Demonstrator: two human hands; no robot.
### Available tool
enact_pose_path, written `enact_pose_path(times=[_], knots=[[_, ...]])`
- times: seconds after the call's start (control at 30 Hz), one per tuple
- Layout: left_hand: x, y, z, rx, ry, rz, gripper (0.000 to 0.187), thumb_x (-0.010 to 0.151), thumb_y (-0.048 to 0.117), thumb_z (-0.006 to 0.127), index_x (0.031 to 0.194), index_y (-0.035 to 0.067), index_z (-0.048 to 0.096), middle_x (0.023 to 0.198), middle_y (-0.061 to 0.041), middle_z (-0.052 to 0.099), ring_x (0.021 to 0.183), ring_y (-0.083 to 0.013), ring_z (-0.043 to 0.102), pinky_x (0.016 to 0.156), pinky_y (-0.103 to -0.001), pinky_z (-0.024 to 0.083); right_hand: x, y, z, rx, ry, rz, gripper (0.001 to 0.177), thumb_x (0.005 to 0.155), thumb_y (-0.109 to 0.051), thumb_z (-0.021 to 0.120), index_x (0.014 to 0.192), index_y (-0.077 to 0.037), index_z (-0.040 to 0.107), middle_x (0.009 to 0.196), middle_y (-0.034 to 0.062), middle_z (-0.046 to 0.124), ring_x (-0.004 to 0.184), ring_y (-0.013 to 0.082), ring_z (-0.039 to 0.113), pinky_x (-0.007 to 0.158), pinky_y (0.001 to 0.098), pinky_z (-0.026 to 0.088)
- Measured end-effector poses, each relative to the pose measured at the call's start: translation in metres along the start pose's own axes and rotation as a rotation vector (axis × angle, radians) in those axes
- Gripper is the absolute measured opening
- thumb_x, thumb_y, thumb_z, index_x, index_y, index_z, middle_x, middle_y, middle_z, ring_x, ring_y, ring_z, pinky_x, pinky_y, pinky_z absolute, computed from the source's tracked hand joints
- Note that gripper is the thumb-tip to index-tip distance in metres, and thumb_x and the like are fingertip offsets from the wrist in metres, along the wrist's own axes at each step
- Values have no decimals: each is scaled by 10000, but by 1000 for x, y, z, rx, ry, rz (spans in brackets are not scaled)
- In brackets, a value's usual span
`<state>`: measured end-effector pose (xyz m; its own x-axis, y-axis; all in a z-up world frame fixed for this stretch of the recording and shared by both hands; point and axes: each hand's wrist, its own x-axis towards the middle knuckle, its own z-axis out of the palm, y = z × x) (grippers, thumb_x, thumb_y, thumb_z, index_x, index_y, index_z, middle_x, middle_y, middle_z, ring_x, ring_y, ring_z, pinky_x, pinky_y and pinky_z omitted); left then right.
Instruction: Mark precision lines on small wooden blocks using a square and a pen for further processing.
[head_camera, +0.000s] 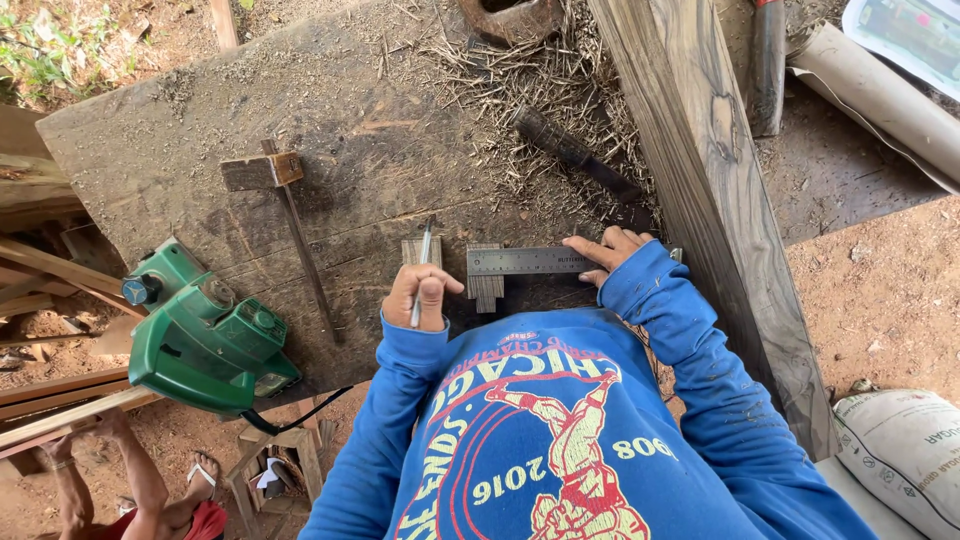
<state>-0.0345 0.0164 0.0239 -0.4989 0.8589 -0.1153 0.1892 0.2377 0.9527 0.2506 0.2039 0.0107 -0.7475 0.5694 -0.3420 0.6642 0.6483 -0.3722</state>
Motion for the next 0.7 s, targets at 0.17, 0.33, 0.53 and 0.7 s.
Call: enact_pose_path(times=[0.17,0.33,0.53,0.7], knots=[[34,41,-7,-244,-32,85,539,1050,512,494,1317,47,536,1040,-2,681,843,-58,530,798,-230,465,1,0,0,20,-15,5,636,819,-376,770,1424,-370,575,913,52,574,896,261,600,806,438,436],[25,-33,2,-280,-54,-64,188,1030,173,702,1098,1,666,936,-20,689,822,-66,594,759,-235,515,1,-2,-3,-4,-31,26,639,817,-380,775,1423,-378,569,917,55,576,909,266,605,809,445,441],[46,17,0,-171,-169,-98,165,955,87,668,1108,26,675,994,-43,766,897,-78,707,811,-246,572,1,0,0,-7,-44,21,647,818,-380,771,1429,-379,558,928,59,578,922,268,610,811,450,445],[53,15,5,11,-174,27,117,876,58,724,986,32,693,969,-94,763,875,-148,743,774,-283,594,2,0,1,-10,-45,23,643,819,-383,769,1428,-376,561,934,61,581,920,269,609,817,449,444]])
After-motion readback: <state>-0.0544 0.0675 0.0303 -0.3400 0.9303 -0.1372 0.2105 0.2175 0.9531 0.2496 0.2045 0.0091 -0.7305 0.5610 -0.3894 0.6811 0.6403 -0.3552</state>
